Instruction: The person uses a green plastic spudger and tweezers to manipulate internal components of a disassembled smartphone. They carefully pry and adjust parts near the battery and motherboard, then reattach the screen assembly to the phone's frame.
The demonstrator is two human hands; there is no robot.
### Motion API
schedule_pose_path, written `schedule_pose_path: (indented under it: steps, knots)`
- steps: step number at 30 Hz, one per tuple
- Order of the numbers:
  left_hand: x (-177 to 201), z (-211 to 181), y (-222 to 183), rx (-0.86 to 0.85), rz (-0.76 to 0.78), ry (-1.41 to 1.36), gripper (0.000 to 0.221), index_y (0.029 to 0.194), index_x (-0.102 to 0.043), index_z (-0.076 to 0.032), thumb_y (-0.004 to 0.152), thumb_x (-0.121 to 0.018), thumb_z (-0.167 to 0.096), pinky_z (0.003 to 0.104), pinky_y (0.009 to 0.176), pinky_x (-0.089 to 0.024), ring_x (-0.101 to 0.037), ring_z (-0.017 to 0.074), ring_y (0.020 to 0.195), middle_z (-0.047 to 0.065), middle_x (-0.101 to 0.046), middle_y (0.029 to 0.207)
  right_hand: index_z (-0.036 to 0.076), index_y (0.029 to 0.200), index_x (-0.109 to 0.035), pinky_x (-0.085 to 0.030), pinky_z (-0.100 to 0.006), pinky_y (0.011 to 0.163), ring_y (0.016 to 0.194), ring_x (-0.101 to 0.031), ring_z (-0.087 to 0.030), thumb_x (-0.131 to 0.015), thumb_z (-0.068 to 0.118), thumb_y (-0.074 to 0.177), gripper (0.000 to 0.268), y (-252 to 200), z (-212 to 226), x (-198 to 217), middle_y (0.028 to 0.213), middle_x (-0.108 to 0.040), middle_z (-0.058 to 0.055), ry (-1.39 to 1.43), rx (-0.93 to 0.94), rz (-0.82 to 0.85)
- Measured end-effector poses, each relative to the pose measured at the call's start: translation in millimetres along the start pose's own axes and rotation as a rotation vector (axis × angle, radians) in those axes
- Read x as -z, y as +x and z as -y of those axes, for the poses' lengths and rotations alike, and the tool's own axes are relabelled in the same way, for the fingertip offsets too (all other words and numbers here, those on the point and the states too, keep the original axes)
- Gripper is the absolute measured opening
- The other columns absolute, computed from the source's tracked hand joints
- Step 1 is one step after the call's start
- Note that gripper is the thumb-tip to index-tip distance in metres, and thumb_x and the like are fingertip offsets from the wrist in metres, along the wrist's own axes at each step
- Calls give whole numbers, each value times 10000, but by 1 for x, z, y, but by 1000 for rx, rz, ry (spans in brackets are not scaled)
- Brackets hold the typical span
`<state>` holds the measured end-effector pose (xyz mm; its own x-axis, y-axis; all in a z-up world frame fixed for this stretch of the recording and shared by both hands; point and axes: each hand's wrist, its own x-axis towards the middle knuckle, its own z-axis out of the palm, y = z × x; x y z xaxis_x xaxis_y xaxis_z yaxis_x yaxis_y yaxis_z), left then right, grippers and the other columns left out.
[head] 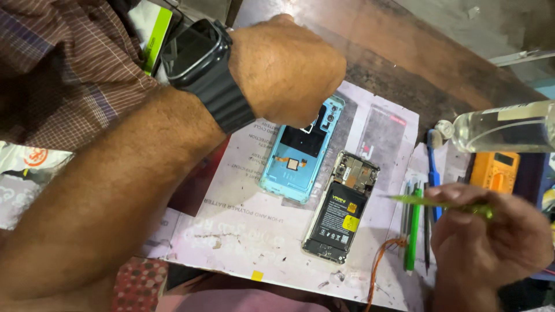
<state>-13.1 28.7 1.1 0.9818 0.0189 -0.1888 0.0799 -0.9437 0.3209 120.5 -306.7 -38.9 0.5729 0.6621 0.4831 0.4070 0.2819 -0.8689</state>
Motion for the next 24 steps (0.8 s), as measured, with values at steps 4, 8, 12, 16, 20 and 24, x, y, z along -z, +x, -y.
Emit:
schedule_pose_path:
  steps: [4,8,12,16,20,24]
  knots:
    - [-2,6,0,-25,-96,-36,66,690,-715,-45,705,-693,-105,523,616,-542,-687,369,624,191,-685,697,29,1258,-632,-684,-460,890,978,-777,-281,-660,-11,979,283,3,38,-27,1075,-750,-200,28,-73,173]
    - [-6,-1,3,15,-124,-38,68,695,-717,-46,711,-694,-108,520,618,-543,-688,367,626,189,-686,699,20,1246,-605,-683,-505,950,1034,-768,-311,-628,-54,973,283,8,48,-57,1083,-738,-208,-25,-76,272]
    - [-1,-9,5,26,-123,-21,71,700,-719,-47,717,-694,-111,517,619,-544,-688,365,628,188,-688,702,6,1253,-580,-658,-485,913,1042,-754,-302,-614,-98,1016,261,15,18,-77,1117,-718,-211,-37,-27,273]
    - [5,-13,1,50,-124,9,74,705,-721,-48,723,-694,-114,514,621,-544,-689,363,630,186,-689,704,15,1237,-541,-669,-478,970,1065,-746,-281,-629,-103,1056,233,10,4,-90,1101,-691,-184,-18,-89,224]
    - [12,-13,0,62,-119,18,77,709,-723,-49,729,-694,-117,511,622,-545,-689,361,632,185,-690,706,7,1255,-517,-652,-472,992,1088,-749,-299,-633,-96,1079,235,14,0,-93,1156,-713,-211,52,-136,231]
    - [16,-13,1,59,-119,24,79,714,-725,-50,735,-695,-120,508,624,-546,-690,359,633,184,-691,709,-8,1264,-522,-648,-485,999,1100,-744,-310,-629,-101,1074,237,18,-3,-96,1154,-708,-220,89,-183,264]
